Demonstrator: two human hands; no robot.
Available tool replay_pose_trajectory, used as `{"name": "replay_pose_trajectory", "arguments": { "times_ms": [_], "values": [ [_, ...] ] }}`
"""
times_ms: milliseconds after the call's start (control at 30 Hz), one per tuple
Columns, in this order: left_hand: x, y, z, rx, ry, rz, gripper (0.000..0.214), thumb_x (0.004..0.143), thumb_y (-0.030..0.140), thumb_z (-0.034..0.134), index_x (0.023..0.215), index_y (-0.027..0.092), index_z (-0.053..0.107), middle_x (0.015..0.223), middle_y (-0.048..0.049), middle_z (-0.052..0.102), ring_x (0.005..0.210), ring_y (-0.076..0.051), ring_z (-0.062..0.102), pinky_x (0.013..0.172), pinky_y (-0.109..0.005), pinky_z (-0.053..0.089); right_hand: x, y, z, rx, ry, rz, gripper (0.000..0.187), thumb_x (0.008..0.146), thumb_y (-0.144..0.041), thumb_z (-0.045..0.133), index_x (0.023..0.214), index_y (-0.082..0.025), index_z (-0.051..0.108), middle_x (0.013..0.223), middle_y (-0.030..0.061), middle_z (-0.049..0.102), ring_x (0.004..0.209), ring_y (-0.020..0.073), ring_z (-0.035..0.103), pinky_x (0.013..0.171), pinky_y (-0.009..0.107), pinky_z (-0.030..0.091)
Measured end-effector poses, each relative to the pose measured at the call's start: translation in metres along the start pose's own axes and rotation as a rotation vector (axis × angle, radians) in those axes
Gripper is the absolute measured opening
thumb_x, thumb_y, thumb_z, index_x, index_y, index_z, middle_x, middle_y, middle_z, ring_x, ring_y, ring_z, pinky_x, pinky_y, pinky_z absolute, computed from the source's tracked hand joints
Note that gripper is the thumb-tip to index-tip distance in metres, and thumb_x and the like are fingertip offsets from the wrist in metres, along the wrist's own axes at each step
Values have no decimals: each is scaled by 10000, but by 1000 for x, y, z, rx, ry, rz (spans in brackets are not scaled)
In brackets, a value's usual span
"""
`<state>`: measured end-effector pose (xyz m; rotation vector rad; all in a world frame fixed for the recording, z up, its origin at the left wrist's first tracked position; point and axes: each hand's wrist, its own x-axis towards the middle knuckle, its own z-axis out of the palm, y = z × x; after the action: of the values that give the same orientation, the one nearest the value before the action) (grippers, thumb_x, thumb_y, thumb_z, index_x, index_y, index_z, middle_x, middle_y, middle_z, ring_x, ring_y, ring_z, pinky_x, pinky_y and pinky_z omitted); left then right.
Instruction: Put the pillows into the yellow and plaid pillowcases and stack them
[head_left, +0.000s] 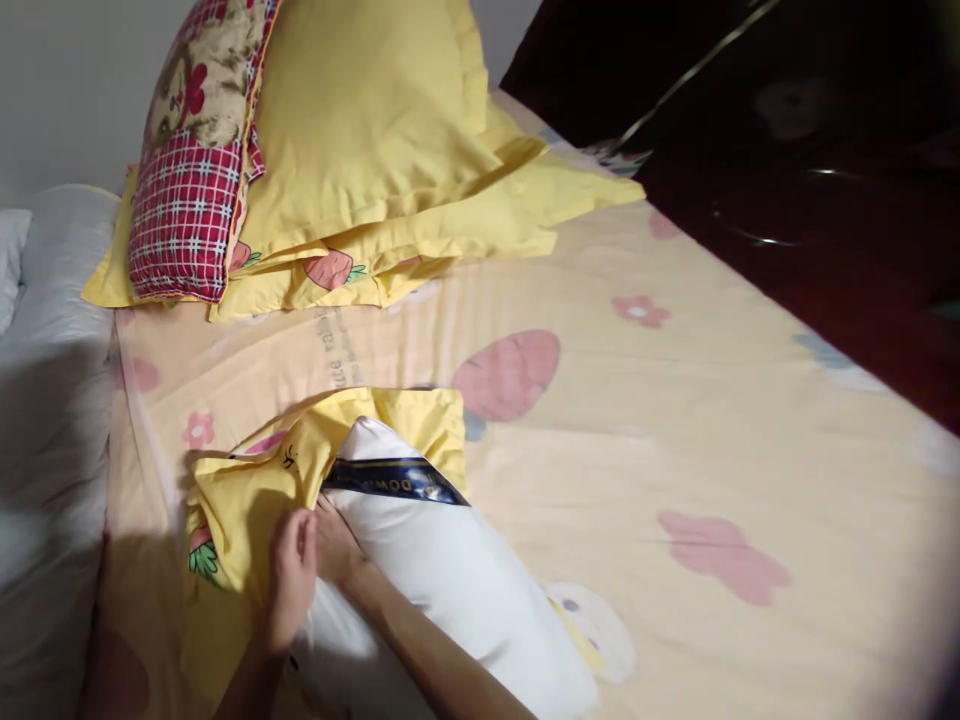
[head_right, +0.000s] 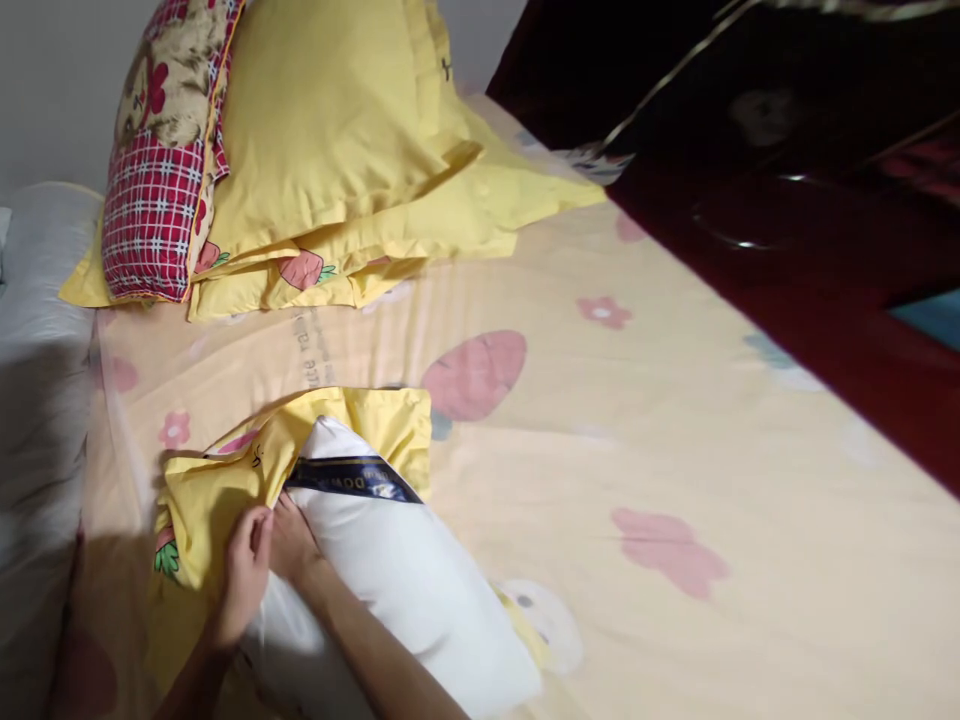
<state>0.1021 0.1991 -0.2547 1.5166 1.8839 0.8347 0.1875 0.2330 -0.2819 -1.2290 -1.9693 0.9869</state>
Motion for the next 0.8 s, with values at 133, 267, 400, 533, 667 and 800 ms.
{"name": "replay_pose_trajectory", "arguments": {
  "times_ms": [133, 267, 400, 533, 667, 800],
  "values": [
    [0, -35, -11, -33, 78, -225, 318, 961, 469, 413, 1014, 197, 569, 983, -91, 690, 928, -190, 669, 844, -318, 542, -17, -2, -66, -126, -368, -201, 334, 927, -238, 497, 1193, -166, 686, 1305, 127, 647, 1318, 265, 509, 1136, 493, 367],
    [-6, -52, -13, 37, -53, -235, 330, 912, 483, 483, 1072, 203, 557, 1023, -98, 684, 952, -210, 658, 863, -354, 527, -50, 35, -153, -93, -204, 44, 464, 939, -420, 491, 1357, -239, 581, 1393, 128, 581, 1333, 293, 494, 1108, 504, 392],
    [5, -52, -11, 141, -153, -182, 252, 929, 411, 436, 816, 211, 539, 791, -27, 612, 773, -169, 603, 744, -303, 501, -73, 94, -186, -38, 249, 558, 883, 804, -697, 557, 1499, -187, 366, 1409, 191, 550, 1271, 365, 539, 998, 550, 464],
    [32, -18, -27, 242, -210, -22, 224, 914, 323, 451, 738, 207, 528, 718, -6, 565, 728, -162, 582, 732, -303, 497, -80, 90, -152, 156, 117, 533, 778, 874, -651, 490, 1503, -213, 355, 1393, 142, 579, 1239, 306, 571, 1006, 485, 476],
    [62, 56, -32, 179, -108, 309, 434, 925, 345, 509, 1325, 180, 475, 1325, -154, 565, 1289, -254, 504, 1070, -429, 425, -76, 31, -120, 3, 139, 337, 635, 924, -513, 506, 1484, -229, 406, 1329, 132, 621, 1204, 306, 578, 1012, 503, 451],
    [80, 98, -4, 188, -342, 247, 835, 776, 389, 725, 1486, 205, 325, 1511, -150, 443, 1419, -308, 388, 1143, -465, 377, -94, 7, -130, 1, 102, 246, 648, 913, -457, 543, 1505, -258, 375, 1428, 123, 546, 1281, 306, 528, 1034, 491, 450]
  ]
}}
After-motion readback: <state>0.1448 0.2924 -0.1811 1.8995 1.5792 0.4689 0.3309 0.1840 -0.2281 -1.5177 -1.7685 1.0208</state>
